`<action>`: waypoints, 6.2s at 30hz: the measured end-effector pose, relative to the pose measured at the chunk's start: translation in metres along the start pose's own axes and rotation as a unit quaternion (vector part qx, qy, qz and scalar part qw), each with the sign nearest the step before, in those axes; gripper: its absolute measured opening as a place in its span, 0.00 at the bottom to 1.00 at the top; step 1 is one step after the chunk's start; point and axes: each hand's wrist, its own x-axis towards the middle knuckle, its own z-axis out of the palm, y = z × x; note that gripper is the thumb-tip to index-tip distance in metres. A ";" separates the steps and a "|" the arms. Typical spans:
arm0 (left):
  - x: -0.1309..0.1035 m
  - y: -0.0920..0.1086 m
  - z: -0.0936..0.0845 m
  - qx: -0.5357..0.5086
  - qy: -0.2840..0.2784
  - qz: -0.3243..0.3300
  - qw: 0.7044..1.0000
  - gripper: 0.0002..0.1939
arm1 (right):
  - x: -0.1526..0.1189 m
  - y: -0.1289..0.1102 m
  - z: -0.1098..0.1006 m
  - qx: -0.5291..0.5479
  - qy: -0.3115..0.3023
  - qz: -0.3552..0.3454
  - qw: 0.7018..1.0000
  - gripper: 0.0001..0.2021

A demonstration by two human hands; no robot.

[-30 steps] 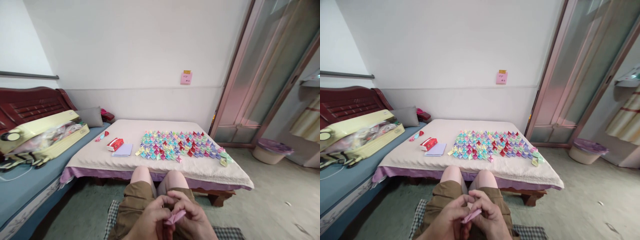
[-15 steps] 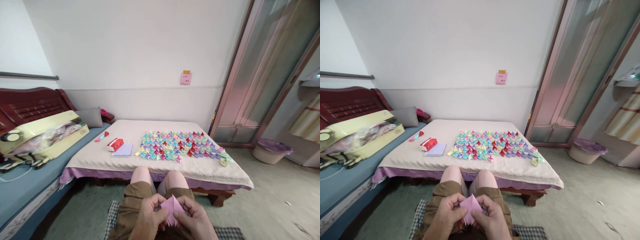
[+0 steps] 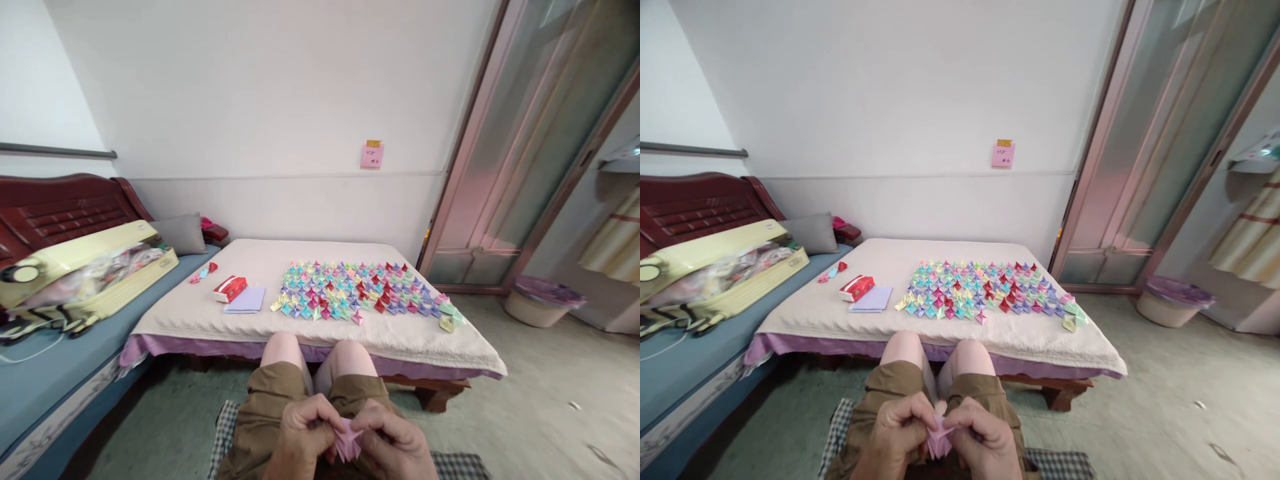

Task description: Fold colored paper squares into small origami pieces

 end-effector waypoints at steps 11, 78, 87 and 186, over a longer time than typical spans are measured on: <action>-0.006 0.011 0.000 0.137 -0.023 0.097 0.986 0.08 | -0.004 -0.015 -0.006 -0.044 -0.067 -0.034 0.996 0.08; -0.010 0.031 0.004 0.218 -0.017 0.037 0.975 0.16 | -0.001 -0.007 -0.009 -0.092 -0.036 0.050 0.994 0.19; 0.000 0.014 0.003 0.035 -0.002 -0.074 0.997 0.18 | 0.004 -0.002 -0.008 -0.001 0.014 0.113 0.994 0.23; -0.001 0.017 0.005 0.046 -0.038 -0.148 0.987 0.19 | 0.013 0.015 -0.016 0.007 -0.094 0.123 0.988 0.05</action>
